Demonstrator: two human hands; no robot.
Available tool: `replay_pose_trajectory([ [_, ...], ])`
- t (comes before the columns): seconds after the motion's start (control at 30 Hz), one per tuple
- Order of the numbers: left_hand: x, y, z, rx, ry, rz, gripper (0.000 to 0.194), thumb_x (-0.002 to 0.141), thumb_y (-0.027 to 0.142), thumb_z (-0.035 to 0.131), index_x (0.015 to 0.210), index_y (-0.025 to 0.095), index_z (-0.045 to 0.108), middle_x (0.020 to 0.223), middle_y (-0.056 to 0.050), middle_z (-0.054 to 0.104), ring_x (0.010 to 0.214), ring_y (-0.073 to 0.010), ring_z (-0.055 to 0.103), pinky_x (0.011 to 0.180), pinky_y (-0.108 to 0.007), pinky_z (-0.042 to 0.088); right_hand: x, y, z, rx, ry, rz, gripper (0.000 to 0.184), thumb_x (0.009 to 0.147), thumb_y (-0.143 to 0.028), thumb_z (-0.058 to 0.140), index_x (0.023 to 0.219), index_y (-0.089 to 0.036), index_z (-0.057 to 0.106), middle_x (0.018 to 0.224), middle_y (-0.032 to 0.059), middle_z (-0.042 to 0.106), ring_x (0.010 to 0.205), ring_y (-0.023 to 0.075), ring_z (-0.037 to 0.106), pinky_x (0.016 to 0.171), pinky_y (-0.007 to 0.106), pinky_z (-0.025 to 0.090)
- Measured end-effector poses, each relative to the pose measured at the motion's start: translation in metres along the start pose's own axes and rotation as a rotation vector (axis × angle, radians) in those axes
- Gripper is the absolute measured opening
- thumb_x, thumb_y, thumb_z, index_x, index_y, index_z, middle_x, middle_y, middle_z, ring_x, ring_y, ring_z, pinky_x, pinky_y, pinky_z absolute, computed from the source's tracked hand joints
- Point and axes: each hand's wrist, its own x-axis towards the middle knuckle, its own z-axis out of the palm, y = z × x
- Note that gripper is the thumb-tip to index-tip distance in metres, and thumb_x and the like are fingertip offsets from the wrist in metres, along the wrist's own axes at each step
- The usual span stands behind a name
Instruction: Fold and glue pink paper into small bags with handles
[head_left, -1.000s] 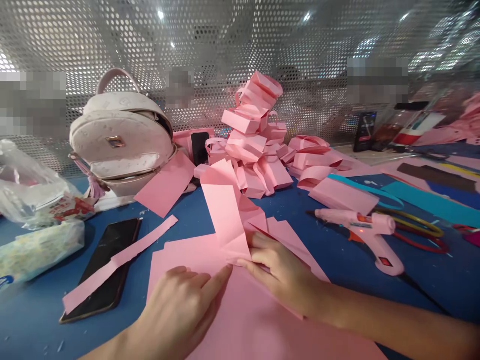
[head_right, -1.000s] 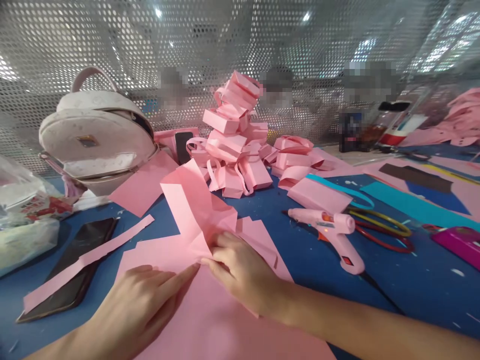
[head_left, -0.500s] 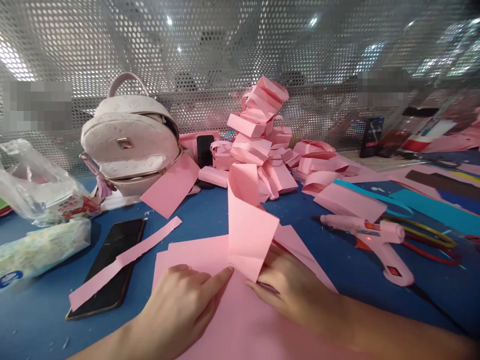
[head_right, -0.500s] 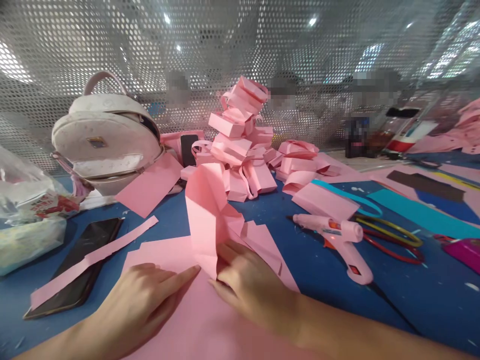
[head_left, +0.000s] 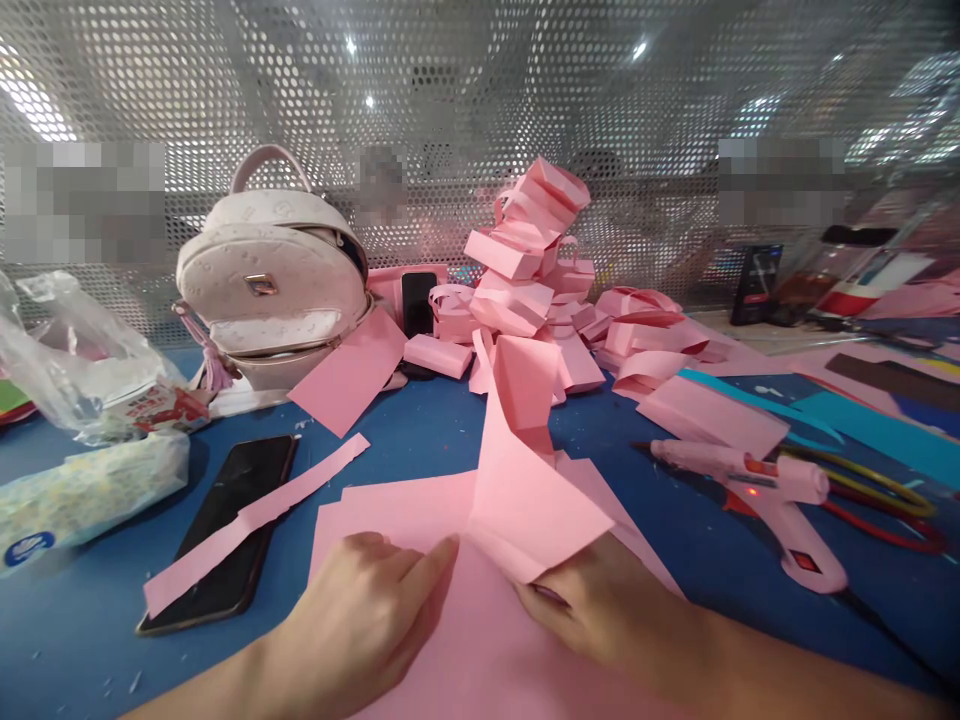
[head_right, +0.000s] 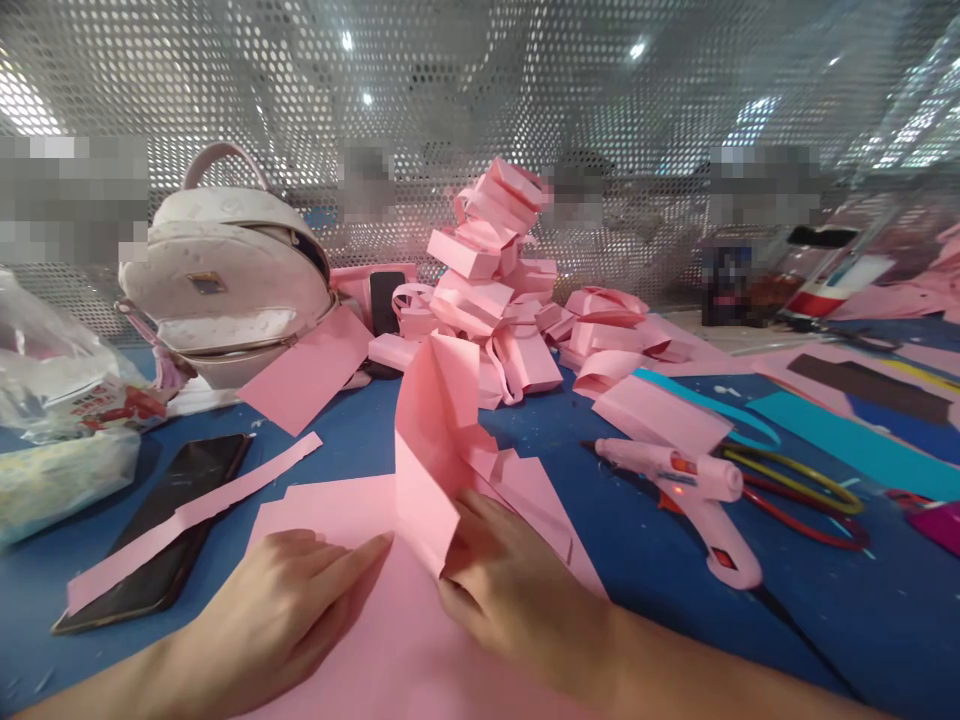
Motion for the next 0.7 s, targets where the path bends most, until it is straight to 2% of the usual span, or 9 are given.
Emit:
replay_pose_trajectory([
  [0.13, -0.0002, -0.0002, 0.0009, -0.017, -0.007, 0.021, 0.039, 0.099, 0.012, 0.035, 0.137, 0.009, 0.042, 0.065, 0.003, 0.064, 0.045, -0.019, 0.057, 0.043, -0.034, 0.036, 0.0005, -0.0012, -0.0023, -0.004, -0.016, -0.006, 0.027, 0.091, -0.012, 0.05, 0.098, -0.023, 0.073, 0.106, 0.0076, 0.07, 0.109, 0.0238, 0.06, 0.096, 0.036, 0.049],
  [0.4, 0.0001, -0.0004, -0.0001, -0.018, -0.047, 0.051, 0.045, 0.096, 0.012, 0.038, 0.141, 0.009, 0.039, 0.07, 0.001, 0.066, 0.048, -0.0206, 0.059, 0.043, -0.037, 0.037, -0.0046, 0.0021, 0.0017, -0.101, 0.068, -0.098, 0.026, 0.095, -0.013, 0.048, 0.087, -0.019, 0.072, 0.093, 0.0077, 0.072, 0.09, 0.0225, 0.065, 0.08, 0.034, 0.051],
  [0.57, 0.0019, 0.0, -0.0039, -0.01, -0.063, 0.084, 0.043, 0.096, 0.013, 0.039, 0.139, 0.013, 0.042, 0.069, 0.002, 0.064, 0.048, -0.021, 0.059, 0.043, -0.037, 0.038, -0.006, 0.0025, -0.0011, -0.131, 0.053, -0.097, 0.024, 0.096, -0.015, 0.049, 0.094, -0.02, 0.072, 0.093, 0.0067, 0.073, 0.095, 0.0227, 0.065, 0.087, 0.034, 0.05],
  [0.7, 0.0032, -0.0001, -0.005, 0.009, -0.078, 0.076, 0.044, 0.096, 0.014, 0.04, 0.14, 0.014, 0.041, 0.068, 0.002, 0.063, 0.046, -0.0212, 0.058, 0.043, -0.037, 0.037, -0.0057, 0.0017, -0.0055, -0.174, 0.018, -0.13, 0.031, 0.097, -0.013, 0.044, 0.083, -0.02, 0.071, 0.085, 0.0046, 0.073, 0.079, 0.0195, 0.065, 0.078, 0.032, 0.049],
])
